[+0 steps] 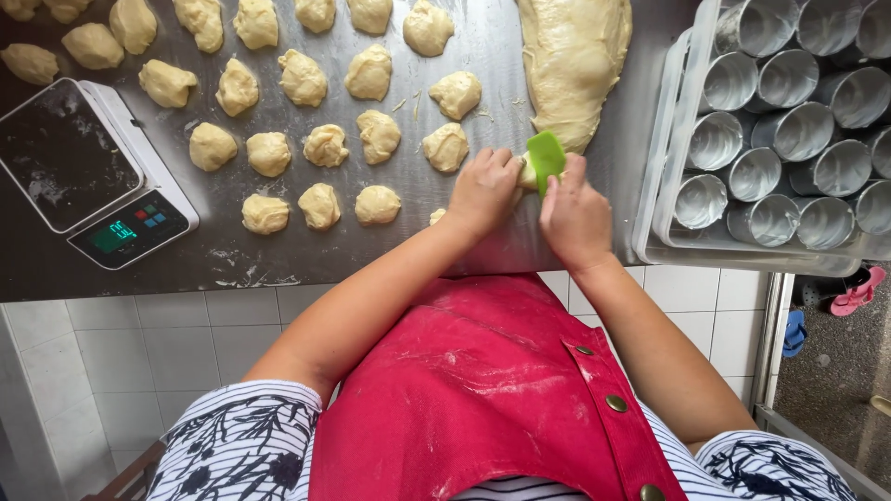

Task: Portioning and weighing bread dough on a digital scale in a bakery production area.

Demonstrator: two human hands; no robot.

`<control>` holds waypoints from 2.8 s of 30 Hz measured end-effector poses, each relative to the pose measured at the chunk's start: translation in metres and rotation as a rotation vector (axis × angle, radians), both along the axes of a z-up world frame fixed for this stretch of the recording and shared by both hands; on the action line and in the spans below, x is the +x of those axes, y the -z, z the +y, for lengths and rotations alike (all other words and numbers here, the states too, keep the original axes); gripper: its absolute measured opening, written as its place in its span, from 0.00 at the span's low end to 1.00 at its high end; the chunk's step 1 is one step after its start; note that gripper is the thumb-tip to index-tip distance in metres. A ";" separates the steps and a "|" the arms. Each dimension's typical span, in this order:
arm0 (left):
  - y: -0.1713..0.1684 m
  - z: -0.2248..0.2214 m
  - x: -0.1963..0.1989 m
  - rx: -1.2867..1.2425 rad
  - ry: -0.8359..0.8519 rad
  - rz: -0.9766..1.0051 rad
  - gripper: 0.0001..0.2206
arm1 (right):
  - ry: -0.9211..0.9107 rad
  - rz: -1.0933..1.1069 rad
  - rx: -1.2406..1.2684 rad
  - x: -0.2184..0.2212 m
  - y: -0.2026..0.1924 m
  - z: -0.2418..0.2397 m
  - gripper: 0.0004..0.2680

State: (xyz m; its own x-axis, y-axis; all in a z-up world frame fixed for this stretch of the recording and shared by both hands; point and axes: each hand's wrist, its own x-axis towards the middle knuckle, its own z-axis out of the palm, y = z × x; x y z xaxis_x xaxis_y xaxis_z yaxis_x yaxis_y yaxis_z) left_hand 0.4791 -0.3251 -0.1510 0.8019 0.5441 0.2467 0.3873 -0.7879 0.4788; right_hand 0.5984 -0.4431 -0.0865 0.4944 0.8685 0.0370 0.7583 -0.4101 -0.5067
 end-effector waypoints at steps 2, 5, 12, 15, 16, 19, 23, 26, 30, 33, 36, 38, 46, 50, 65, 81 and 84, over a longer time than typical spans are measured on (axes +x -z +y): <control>-0.005 0.007 -0.005 -0.045 -0.007 0.029 0.06 | 0.033 0.024 0.000 0.004 -0.010 -0.001 0.11; -0.024 0.021 -0.010 -0.219 -0.018 -0.025 0.17 | 0.123 0.024 0.025 0.013 -0.026 -0.006 0.13; -0.020 0.025 -0.010 -0.263 0.065 -0.003 0.27 | 0.066 0.139 0.129 0.000 -0.037 -0.009 0.13; -0.009 0.019 -0.012 -0.191 0.059 0.058 0.19 | 0.075 0.200 0.126 -0.010 -0.031 -0.009 0.13; -0.008 0.019 -0.013 -0.204 0.051 0.166 0.14 | 0.079 0.213 0.138 -0.013 -0.028 -0.008 0.13; -0.034 0.017 -0.016 -0.204 0.010 0.145 0.16 | 0.094 0.208 0.075 -0.016 -0.023 -0.006 0.13; -0.038 0.015 -0.016 -0.134 -0.034 0.008 0.22 | 0.105 0.264 0.070 -0.024 -0.022 0.000 0.13; -0.019 0.015 -0.017 -0.090 -0.007 -0.141 0.22 | 0.082 0.259 0.093 -0.027 -0.015 0.002 0.14; -0.002 0.015 -0.022 -0.220 0.001 0.028 0.15 | 0.066 0.281 0.104 -0.030 -0.017 0.003 0.14; -0.011 0.013 -0.028 -0.273 -0.023 -0.023 0.17 | 0.060 0.252 0.076 -0.036 -0.022 0.005 0.15; -0.013 0.013 -0.029 -0.324 -0.047 -0.089 0.19 | 0.055 0.208 0.022 -0.039 -0.015 0.007 0.16; -0.009 0.013 -0.030 -0.355 -0.068 -0.076 0.18 | 0.046 0.192 -0.021 -0.043 -0.007 0.006 0.16; 0.007 0.014 -0.030 -0.271 -0.034 0.037 0.06 | -0.022 0.108 -0.084 -0.055 0.026 0.011 0.14; 0.007 0.016 -0.033 -0.243 -0.051 0.076 0.03 | -0.021 0.089 -0.075 -0.048 0.022 0.027 0.14; -0.062 0.004 -0.124 0.068 0.234 0.241 0.08 | 0.052 0.384 0.355 -0.014 -0.051 -0.023 0.13; -0.199 0.119 -0.268 -0.409 -0.582 -0.276 0.16 | 0.037 0.048 0.273 0.013 -0.023 -0.052 0.12; -0.177 0.175 -0.344 -0.229 -0.759 -0.280 0.16 | 0.004 -0.011 0.275 0.001 -0.043 -0.036 0.13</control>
